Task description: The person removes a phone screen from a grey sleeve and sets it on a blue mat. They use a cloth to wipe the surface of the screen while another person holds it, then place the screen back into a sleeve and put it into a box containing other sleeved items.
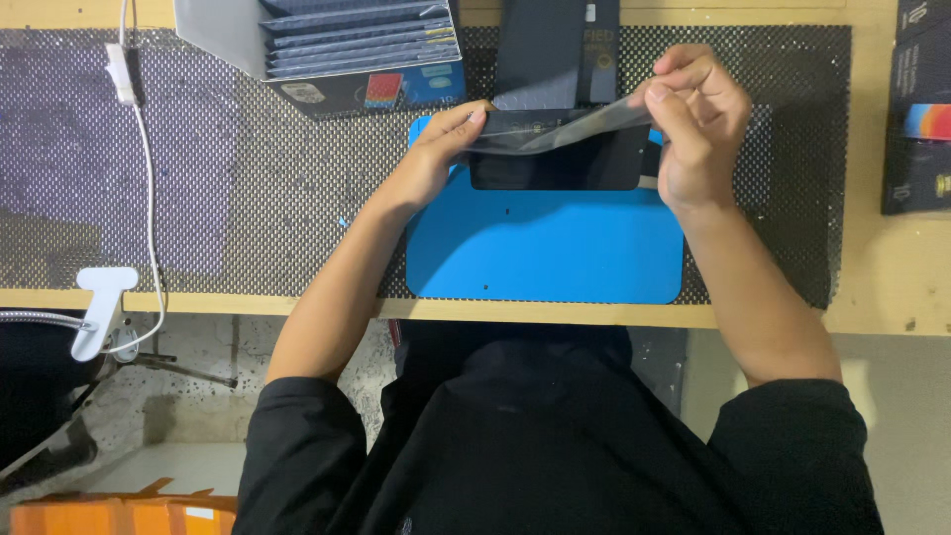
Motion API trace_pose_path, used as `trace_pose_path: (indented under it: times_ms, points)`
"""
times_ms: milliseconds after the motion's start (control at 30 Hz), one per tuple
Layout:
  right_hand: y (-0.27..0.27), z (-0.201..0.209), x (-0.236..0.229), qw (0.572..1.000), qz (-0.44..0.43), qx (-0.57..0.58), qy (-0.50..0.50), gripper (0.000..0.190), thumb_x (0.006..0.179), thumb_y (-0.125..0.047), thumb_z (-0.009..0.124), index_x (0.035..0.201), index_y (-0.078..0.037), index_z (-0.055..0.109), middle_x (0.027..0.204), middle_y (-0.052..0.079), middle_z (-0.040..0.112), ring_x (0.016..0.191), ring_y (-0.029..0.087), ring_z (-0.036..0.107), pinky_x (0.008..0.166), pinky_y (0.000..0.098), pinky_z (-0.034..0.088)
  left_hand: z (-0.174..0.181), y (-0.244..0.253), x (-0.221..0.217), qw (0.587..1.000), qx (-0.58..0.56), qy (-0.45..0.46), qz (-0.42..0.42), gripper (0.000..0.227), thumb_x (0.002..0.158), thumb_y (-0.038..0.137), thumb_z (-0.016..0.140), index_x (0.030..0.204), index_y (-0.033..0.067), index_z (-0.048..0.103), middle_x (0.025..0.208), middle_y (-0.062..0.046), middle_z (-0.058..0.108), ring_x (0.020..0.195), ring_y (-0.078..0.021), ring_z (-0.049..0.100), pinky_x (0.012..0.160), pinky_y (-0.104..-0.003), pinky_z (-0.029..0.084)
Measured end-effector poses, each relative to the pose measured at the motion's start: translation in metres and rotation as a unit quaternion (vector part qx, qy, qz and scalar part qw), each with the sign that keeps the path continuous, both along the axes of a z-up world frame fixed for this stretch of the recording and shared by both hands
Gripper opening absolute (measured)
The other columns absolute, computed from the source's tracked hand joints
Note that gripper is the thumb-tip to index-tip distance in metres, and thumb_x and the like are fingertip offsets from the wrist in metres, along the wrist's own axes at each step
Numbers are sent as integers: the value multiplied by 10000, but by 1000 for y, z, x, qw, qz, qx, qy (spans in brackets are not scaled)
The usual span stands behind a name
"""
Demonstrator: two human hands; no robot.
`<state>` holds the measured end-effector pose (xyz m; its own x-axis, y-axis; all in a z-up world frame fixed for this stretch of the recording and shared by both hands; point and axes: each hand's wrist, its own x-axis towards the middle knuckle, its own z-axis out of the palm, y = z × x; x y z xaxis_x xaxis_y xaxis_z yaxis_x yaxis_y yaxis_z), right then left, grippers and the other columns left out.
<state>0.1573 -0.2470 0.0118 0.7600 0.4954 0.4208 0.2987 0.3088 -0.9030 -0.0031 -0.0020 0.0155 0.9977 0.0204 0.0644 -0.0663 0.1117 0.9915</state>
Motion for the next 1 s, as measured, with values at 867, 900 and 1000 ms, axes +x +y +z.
trace_pose_path:
  times_ms: [867, 900, 1000]
  points:
    - [6, 16, -5, 995, -77, 8, -67, 126, 988, 27, 661, 943, -74, 599, 1203, 122, 561, 1157, 254, 596, 1092, 399, 528, -27, -2, 9, 999, 33, 9, 5, 367, 1085, 375, 409, 771, 188, 379, 716, 65, 323, 622, -52, 408, 662, -291, 643]
    - [7, 16, -4, 992, -83, 11, -93, 130, 982, 38, 662, 938, -61, 589, 1222, 141, 550, 1181, 269, 575, 1116, 432, 488, -30, -3, 10, 999, 34, 13, 14, 354, 1085, 368, 409, 784, 182, 387, 717, 67, 319, 633, -44, 418, 684, -299, 667]
    - [5, 16, -5, 994, -77, 16, -81, 135, 994, 34, 664, 945, -62, 583, 1244, 137, 538, 1183, 257, 580, 1096, 405, 505, -29, -6, 11, 998, 45, 17, 42, 328, 1080, 379, 409, 847, 152, 452, 747, 49, 371, 668, -91, 570, 674, -304, 690]
